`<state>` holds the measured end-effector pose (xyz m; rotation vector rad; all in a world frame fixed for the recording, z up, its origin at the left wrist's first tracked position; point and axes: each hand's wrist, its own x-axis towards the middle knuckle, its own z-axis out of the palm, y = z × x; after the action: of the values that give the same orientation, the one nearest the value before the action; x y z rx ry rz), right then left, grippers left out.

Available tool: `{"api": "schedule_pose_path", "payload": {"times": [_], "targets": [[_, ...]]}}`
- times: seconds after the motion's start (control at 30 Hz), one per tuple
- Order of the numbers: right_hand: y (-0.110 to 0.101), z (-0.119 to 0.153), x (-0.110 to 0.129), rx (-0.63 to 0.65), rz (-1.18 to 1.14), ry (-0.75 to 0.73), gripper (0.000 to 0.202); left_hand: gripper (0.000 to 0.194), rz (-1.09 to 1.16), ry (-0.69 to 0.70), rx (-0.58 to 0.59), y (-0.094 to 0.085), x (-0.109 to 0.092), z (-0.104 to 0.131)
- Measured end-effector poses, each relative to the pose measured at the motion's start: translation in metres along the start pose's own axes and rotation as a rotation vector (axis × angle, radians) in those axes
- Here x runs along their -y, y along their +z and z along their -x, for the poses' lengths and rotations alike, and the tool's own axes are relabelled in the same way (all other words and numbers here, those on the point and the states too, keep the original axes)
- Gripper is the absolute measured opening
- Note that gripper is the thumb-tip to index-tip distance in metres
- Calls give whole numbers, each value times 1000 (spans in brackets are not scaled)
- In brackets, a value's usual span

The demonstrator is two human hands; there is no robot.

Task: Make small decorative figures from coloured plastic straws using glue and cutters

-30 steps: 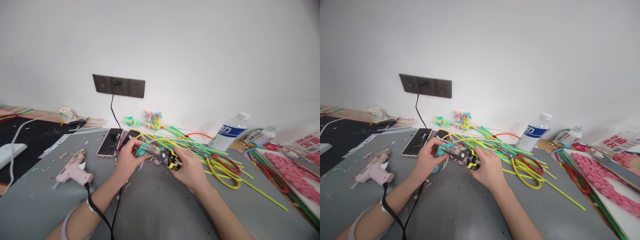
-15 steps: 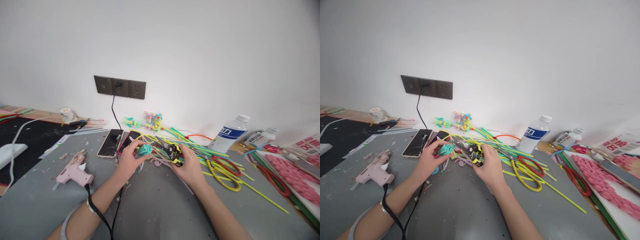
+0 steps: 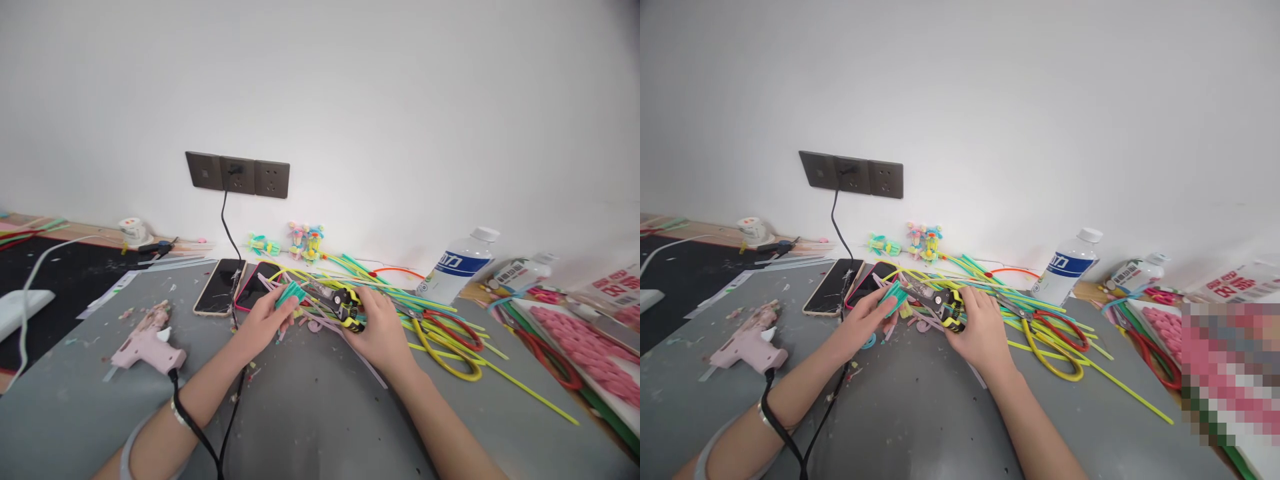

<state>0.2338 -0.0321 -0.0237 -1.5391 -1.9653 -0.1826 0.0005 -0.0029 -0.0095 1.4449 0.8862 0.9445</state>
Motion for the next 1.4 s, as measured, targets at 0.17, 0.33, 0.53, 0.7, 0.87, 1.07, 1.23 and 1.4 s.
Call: {"api": "schedule_pose_path", "payload": {"times": [0.17,0.33,0.53,0.7,0.87,1.07,1.23,1.4], "targets": [[-2,0,1,-11,-13,8,35,49,7,19,-45,-2,6,-3],[-3,0,1,3,-25,11,34,51,7,6,-100,-2,0,-4],[-2,1,0,8,-7,-92,38,35,75,-19,-123,-3,-1,-4],[-3,0,3,79,-13,-84,31,29,57,46,-128,-5,0,-5],[-5,-2,5,67,38,-87,32,32,45,38,-122,-5,2,-6],[-8,-3,6,82,91,-97,29,35,28,41,-150,-5,0,-5],[-8,-1,7,111,59,-87,28,32,25,43,-172,-5,-1,-5],[-7,0,6,110,34,-71,23,33,6,52,-177,-4,0,-5]]}}
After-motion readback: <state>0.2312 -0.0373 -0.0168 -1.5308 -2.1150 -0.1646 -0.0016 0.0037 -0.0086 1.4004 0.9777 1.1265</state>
